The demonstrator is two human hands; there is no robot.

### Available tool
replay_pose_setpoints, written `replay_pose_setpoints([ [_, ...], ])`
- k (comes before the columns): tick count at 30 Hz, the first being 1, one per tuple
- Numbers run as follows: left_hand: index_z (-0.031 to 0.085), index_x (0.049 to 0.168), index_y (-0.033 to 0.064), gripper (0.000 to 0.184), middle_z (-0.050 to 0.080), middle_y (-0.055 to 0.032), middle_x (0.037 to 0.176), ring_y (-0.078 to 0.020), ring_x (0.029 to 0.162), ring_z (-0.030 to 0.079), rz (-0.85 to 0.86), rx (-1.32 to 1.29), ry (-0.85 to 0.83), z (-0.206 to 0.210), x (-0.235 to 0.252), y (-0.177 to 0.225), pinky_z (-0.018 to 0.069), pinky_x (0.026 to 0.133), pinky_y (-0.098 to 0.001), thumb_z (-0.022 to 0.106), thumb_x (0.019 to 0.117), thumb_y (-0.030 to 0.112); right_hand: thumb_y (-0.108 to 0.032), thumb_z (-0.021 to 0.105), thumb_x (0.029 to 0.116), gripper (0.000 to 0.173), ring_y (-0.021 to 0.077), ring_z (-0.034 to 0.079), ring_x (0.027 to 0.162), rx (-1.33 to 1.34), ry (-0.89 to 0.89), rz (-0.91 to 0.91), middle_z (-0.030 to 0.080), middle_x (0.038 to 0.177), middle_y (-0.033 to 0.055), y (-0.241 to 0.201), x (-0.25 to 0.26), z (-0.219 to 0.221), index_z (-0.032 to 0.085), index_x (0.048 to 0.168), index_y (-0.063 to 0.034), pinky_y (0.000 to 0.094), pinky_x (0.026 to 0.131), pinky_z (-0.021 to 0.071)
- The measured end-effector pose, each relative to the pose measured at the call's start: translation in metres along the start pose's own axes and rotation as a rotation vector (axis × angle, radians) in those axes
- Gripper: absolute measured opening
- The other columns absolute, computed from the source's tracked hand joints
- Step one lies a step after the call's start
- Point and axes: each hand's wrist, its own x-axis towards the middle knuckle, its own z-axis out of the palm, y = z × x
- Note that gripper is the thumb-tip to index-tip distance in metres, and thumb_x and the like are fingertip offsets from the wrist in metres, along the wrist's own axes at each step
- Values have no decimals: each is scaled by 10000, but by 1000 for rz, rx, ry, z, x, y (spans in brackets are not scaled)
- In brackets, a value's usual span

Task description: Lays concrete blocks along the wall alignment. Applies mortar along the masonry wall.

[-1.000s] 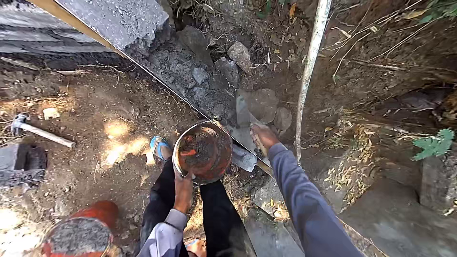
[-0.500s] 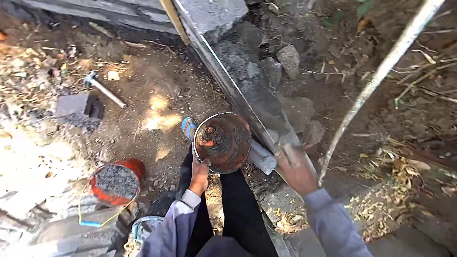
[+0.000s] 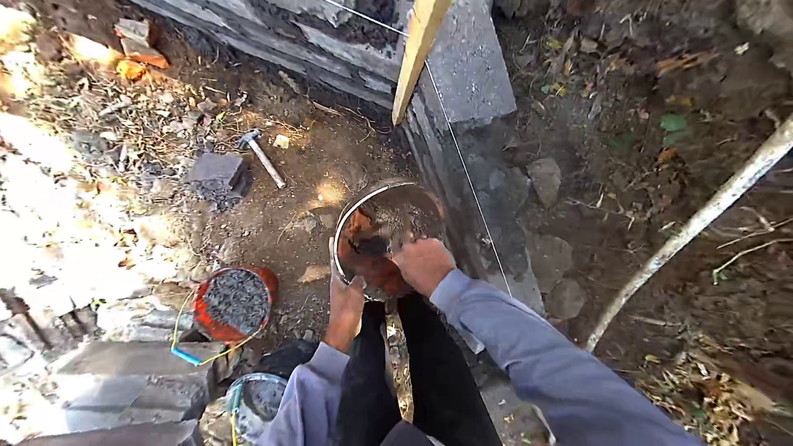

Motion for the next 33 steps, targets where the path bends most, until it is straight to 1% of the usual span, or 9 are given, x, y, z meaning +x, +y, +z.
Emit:
replay_pose_setpoints([
  [3,161,1632,73,833,374,-176,1591,-193,1322,536,90,-49,5,3,-1,4,497,1054,-348,498,886,-80,-141,576,1014,550,505,664,1038,-22,152,106,558,1358,318,12,22,-11,424,1522,5,626,804,565],
  [5,181,1614,33,793,400,-201,1555,-198,1300,544,121,-108,66,7,-1,9,491,1050,-340,490,891,-66,-119,509,1048,473,503,652,1092,-39,-6,126,545,1353,335,11,31,-10,425,1474,69,622,853,555],
  [8,257,1580,4,727,484,-212,1471,-201,1220,596,104,-145,149,7,2,8,523,1000,-344,496,897,-71,-149,525,1044,325,450,632,1177,-59,-105,105,636,1287,265,8,21,-28,615,1300,29,624,931,519],
  [13,221,1589,-9,748,431,-219,1519,-193,1279,557,171,-169,175,19,-4,17,494,1043,-330,494,894,-46,-153,482,1057,493,499,625,1166,74,-24,223,548,1375,333,-5,30,-23,408,1505,39,641,908,528],
  [17,215,1591,2,732,447,-222,1498,-207,1255,571,144,-208,218,21,4,21,504,1029,-339,485,915,-82,-208,448,1073,404,439,626,1209,78,-64,178,624,1336,251,-3,13,-35,544,1420,-25,629,964,507],
  [20,185,1601,15,760,434,-220,1505,-206,1256,567,134,-249,230,17,3,18,505,1025,-334,483,909,-90,-261,434,1086,511,460,677,1075,89,89,311,603,1319,283,13,-4,-28,389,1529,-11,603,867,553],
  [24,213,1587,6,743,457,-224,1473,-210,1232,579,149,-288,215,22,8,17,514,1009,-341,486,903,-89,-332,337,1119,504,444,601,1255,94,-108,263,592,1381,271,10,3,-15,489,1492,-29,597,1021,488],
  [29,258,1559,-32,724,496,-217,1435,-164,1193,600,175,-180,159,17,-1,17,520,987,-295,491,875,-73,-213,490,1069,487,482,673,1062,60,125,243,593,1322,295,4,21,-28,414,1504,-8,617,832,563],
  [33,232,1580,-25,717,432,-227,1512,-191,1278,556,188,-150,116,12,1,27,489,1047,-319,485,911,-69,-68,403,1078,421,488,638,1148,-22,-66,154,564,1350,328,-7,17,-15,434,1475,67,595,895,543],
])
